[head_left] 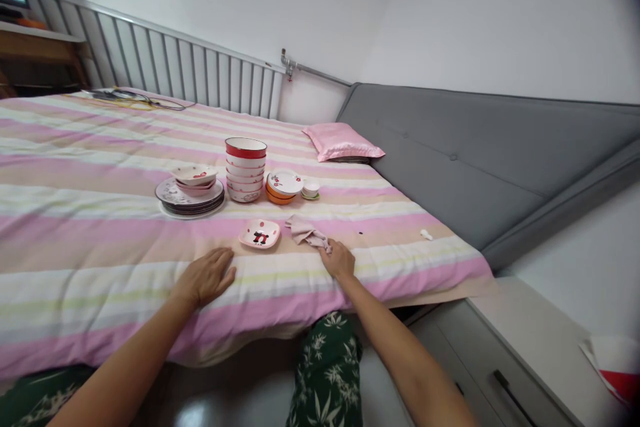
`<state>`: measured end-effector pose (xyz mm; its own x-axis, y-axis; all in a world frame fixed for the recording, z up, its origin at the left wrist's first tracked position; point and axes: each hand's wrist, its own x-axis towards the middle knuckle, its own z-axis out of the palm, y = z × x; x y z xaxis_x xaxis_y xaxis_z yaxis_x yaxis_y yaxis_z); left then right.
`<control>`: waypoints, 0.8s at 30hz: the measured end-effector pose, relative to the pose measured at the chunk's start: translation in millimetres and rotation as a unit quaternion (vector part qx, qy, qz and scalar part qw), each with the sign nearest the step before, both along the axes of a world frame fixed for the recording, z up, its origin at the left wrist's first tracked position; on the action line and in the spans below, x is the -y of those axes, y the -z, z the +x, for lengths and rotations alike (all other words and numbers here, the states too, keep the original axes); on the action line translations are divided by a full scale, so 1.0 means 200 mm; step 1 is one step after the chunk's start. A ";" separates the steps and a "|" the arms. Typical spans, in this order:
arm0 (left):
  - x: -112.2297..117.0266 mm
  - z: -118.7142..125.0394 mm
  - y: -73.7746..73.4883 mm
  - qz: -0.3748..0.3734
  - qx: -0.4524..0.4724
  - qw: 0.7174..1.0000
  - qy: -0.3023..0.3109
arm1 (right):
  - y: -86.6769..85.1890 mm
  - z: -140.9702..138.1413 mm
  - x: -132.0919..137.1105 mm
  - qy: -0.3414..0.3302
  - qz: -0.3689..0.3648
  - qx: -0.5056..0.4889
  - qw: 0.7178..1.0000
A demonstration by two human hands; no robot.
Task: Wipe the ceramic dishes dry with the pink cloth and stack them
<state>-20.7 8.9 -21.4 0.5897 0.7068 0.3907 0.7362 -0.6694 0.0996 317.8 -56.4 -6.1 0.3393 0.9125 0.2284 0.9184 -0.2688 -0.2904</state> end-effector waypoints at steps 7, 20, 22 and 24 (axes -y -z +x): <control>-0.02 0.01 0.01 -0.005 -0.014 1.000 -0.014 | 0.07 -0.01 -0.02 0.038 0.039 -0.014 0.998; -0.03 0.02 0.02 0.019 -0.054 0.997 -0.042 | 0.12 0.06 -0.03 0.028 0.083 -0.040 0.995; -0.03 0.02 0.02 0.019 -0.063 0.997 -0.045 | 0.12 0.07 -0.03 0.024 0.088 -0.044 0.995; -0.04 0.02 0.03 0.020 -0.072 0.996 -0.049 | 0.13 0.07 -0.04 0.023 0.091 -0.049 0.994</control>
